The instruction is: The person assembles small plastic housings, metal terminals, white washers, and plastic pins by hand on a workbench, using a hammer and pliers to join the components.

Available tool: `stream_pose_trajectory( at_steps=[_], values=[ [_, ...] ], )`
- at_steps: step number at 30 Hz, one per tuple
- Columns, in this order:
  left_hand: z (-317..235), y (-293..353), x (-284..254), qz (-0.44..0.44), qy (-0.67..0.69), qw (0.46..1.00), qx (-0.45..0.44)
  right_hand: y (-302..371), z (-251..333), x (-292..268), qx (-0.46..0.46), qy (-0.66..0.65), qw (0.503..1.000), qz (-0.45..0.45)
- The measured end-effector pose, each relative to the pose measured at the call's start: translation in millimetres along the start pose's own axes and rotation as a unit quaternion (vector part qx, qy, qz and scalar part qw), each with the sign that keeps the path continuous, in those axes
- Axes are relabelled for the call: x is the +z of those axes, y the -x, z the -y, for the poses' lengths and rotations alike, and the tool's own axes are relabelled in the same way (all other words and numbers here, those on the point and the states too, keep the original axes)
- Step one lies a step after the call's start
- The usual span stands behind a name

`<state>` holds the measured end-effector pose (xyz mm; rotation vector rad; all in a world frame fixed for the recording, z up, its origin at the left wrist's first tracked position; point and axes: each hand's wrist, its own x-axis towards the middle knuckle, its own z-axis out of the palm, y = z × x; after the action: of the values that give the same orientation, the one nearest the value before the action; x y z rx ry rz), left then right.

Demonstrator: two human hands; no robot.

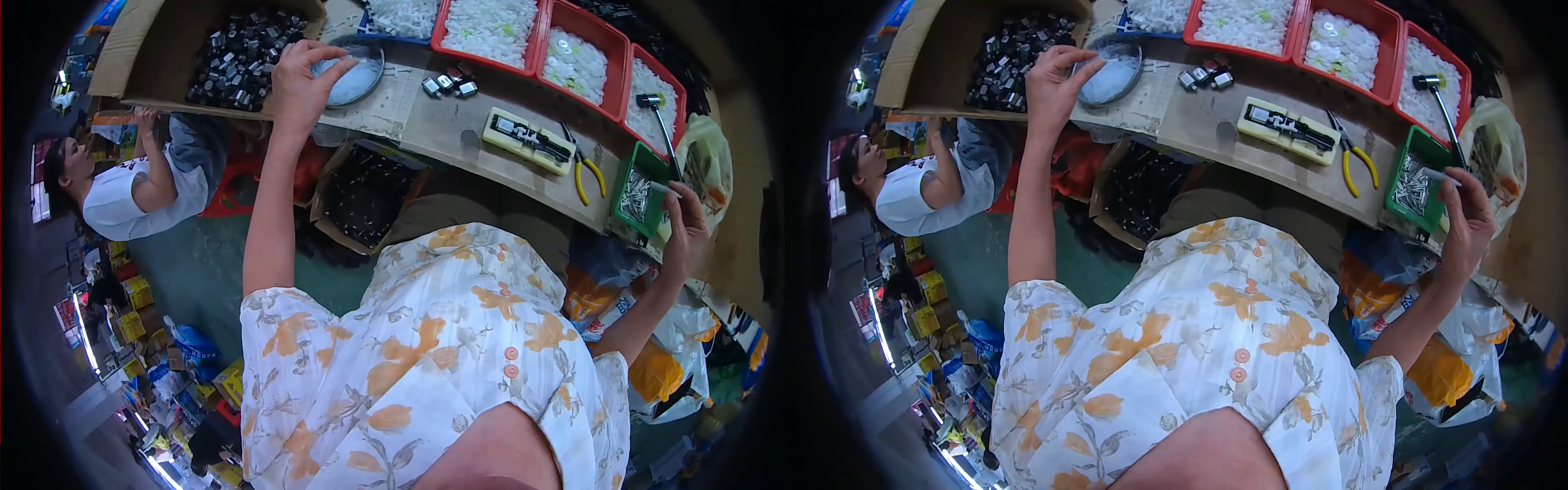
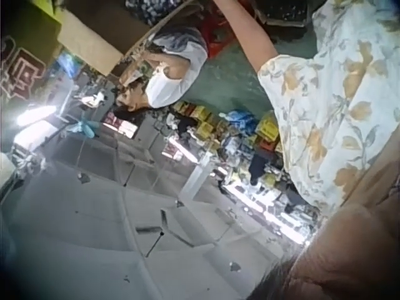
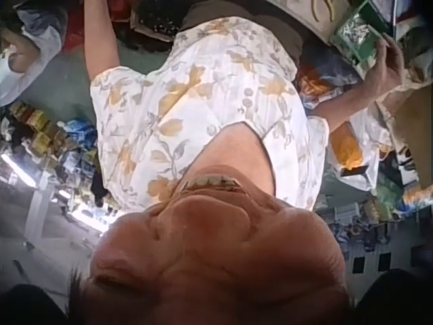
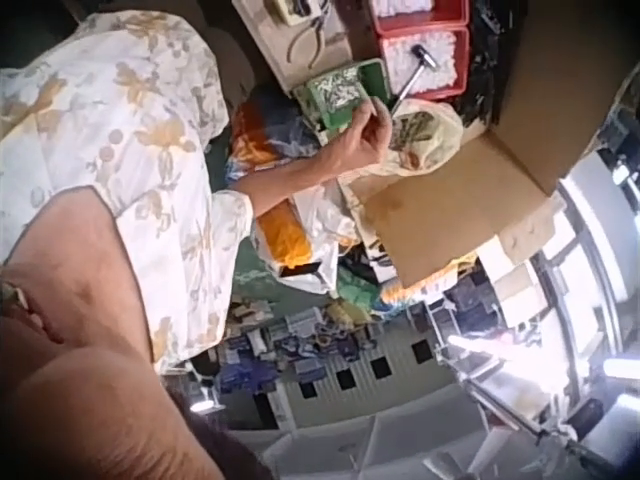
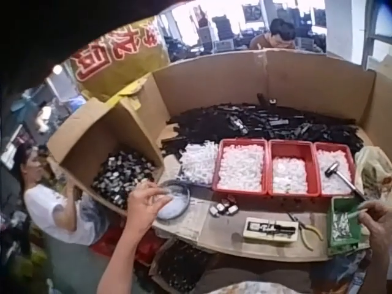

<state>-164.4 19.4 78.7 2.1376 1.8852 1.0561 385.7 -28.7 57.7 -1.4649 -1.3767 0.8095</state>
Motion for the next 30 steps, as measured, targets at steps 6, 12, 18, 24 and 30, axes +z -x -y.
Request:
stream_pose_trajectory(
  at_steps=[6, 12, 18, 24, 30],
  values=[
    [18.9, 21.7, 14.2, 0.043, -0.175, 0.981, 0.076, -0.4, 1.2, 29.5, 0.019, 0.002, 0.998, 0.056],
    [24.4, 30.1, 22.9, 0.103, -0.203, 0.973, 0.050, -4.4, -0.8, 38.6, 0.034, 0.019, 0.995, 0.096],
    [2.0, 19.1, 5.1, 0.069, -0.012, 0.997, -0.034, -4.8, 10.9, 54.3, 0.019, -0.018, 0.996, 0.091],
    [-38.0, 27.5, 31.1, 0.041, 0.386, 0.893, -0.230, 3.8, 35.9, 118.9, 0.012, -0.152, 0.975, 0.160],
    [-84.8, 29.3, 76.7, 0.051, 0.555, 0.797, -0.232, 1.4, 53.8, 171.1, 0.040, -0.255, 0.954, 0.150]
  ],
)
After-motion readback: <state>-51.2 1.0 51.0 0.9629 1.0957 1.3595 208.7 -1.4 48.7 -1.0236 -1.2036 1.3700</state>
